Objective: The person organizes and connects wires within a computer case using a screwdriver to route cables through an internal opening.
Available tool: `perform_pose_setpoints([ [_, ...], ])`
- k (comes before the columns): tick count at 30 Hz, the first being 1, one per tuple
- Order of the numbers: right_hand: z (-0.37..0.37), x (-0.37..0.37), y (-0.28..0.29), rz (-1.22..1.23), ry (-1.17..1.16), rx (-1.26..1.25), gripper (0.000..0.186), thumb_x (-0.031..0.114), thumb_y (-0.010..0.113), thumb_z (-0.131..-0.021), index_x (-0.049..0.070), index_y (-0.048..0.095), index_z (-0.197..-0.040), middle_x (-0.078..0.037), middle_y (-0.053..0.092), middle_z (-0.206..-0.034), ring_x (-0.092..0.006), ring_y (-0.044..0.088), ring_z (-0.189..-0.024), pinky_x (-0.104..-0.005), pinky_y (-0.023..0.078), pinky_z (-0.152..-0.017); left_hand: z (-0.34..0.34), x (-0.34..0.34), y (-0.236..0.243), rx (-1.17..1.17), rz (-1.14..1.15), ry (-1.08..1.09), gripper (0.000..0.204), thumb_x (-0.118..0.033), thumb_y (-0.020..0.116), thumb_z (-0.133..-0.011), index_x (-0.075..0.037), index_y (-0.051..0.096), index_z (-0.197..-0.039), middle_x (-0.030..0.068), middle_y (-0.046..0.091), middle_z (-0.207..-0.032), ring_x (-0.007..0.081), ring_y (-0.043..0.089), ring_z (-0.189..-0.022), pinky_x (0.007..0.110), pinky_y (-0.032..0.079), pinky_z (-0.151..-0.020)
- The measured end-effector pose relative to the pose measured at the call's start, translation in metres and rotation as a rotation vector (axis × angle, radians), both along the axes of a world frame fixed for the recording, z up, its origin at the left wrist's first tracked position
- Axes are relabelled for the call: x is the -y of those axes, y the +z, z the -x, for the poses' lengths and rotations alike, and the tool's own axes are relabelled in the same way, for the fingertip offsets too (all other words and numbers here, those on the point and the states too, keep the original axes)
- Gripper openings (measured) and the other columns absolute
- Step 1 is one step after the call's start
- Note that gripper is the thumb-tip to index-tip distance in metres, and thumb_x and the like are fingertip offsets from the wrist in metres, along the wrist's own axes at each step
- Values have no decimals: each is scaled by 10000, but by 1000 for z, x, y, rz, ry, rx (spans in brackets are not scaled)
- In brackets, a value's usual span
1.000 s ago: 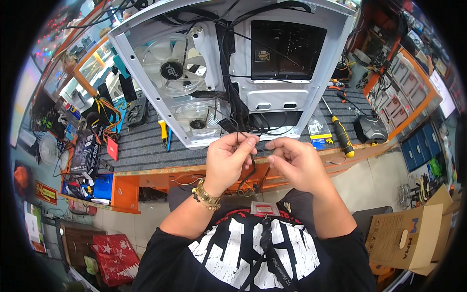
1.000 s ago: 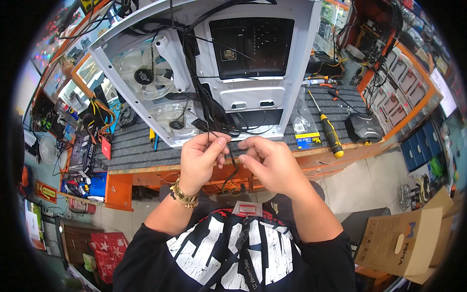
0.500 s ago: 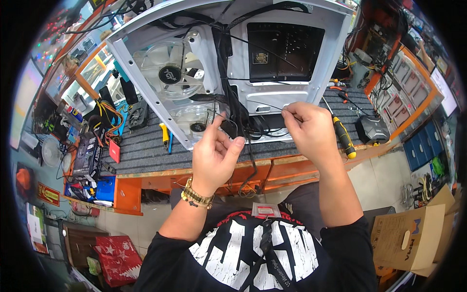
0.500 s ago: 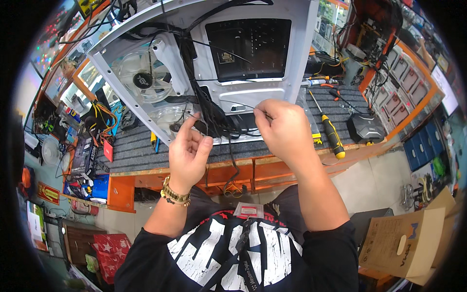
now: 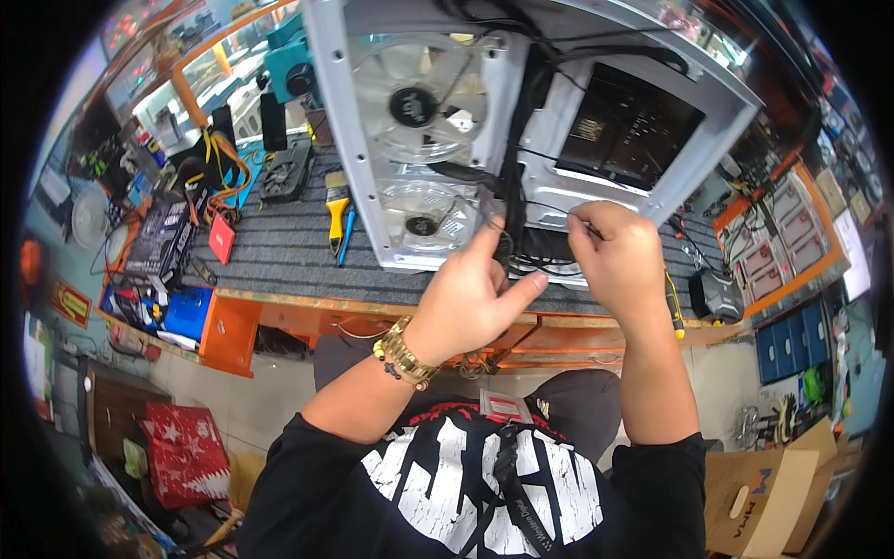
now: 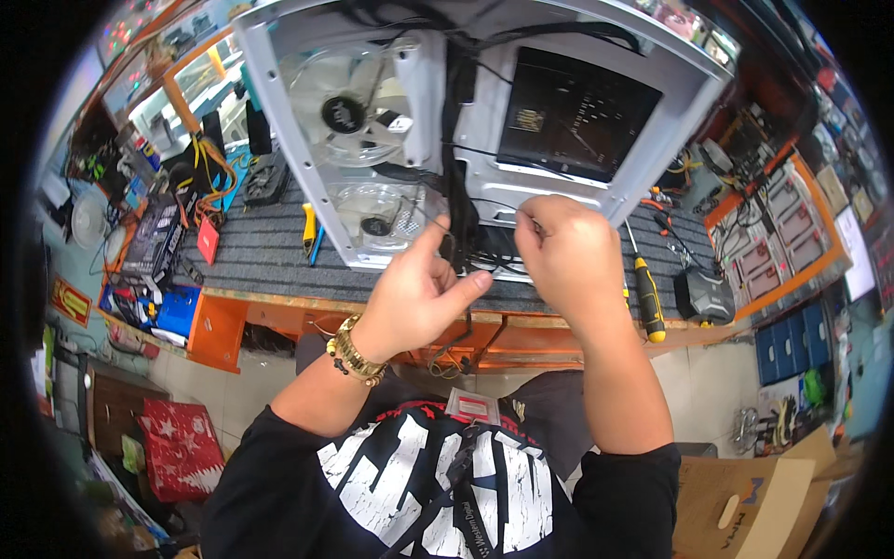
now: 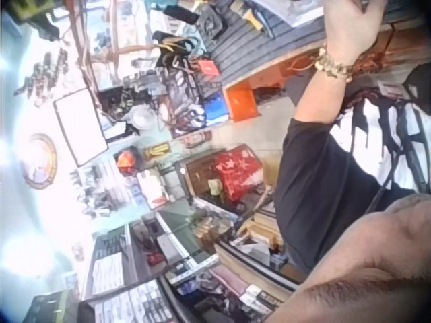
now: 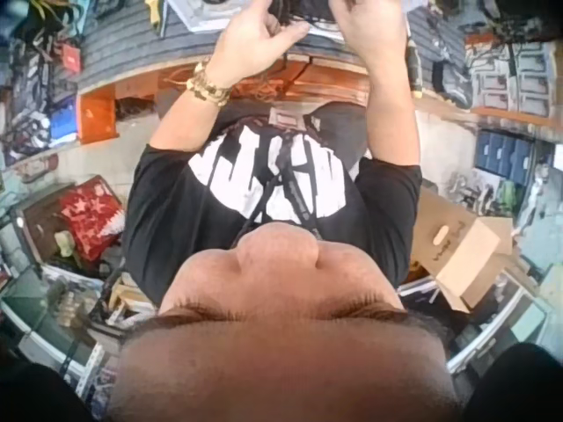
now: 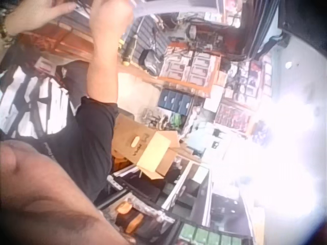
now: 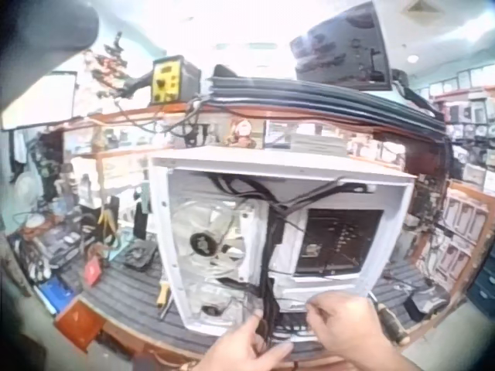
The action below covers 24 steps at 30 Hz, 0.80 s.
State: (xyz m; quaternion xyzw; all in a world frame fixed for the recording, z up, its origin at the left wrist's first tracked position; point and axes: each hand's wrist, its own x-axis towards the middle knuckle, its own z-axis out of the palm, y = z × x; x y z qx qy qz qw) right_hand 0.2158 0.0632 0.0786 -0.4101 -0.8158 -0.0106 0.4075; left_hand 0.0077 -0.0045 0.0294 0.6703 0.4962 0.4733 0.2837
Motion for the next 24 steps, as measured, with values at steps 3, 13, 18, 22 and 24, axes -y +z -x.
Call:
perform_pose_setpoints([
  [3, 4, -5, 7, 42, 2, 54, 90, 108, 778, -922, 28, 791, -961, -174, 774, -907, -404, 753, -817, -471, 599, -742, -8, 4, -1, 7, 3, -36, 1011, -347, 865, -956, 204, 316, -1602, 82, 624, -598, 191, 614, -502, 365, 477, -525],
  [13, 24, -7, 21, 139, -28, 153, 126, 129, 776, -937, 5, 794, -939, -201, 755, -832, -395, 742, -757, -454, 573, -696, 18, 2, -3, -104, -241, -9, 598, -103, 554, -941, 205, 563, -1453, 280, 631, -635, 476, 667, -599, 561, 540, -619],
  [18, 26, -6, 24, 165, -61, 147, 136, 133, 778, -929, -3, 790, -935, -201, 751, -815, -392, 739, -738, -449, 574, -689, 45, -15, -5, -29, -279, -121, 508, -31, 516, -970, 23, 690, -1444, 181, 701, -706, 410, 674, -631, 484, 571, -649],
  [22, 27, -7, 26, 172, -26, 142, 139, 138, 780, -930, -1, 791, -938, -203, 751, -812, -403, 739, -743, -451, 575, -692, 45, -31, -12, -315, -576, 133, 410, -50, 626, -976, -53, 755, -1365, 152, 689, -720, 384, 682, -628, 487, 569, -636],
  [24, 26, -9, 24, 157, -11, 135, 138, 137, 780, -931, -1, 792, -941, -205, 750, -811, -409, 739, -745, -452, 575, -692, 43, -36, -14, -441, -597, 228, 330, -100, 709, -967, -91, 775, -1290, 109, 683, -720, 348, 689, -628, 461, 564, -584],
])
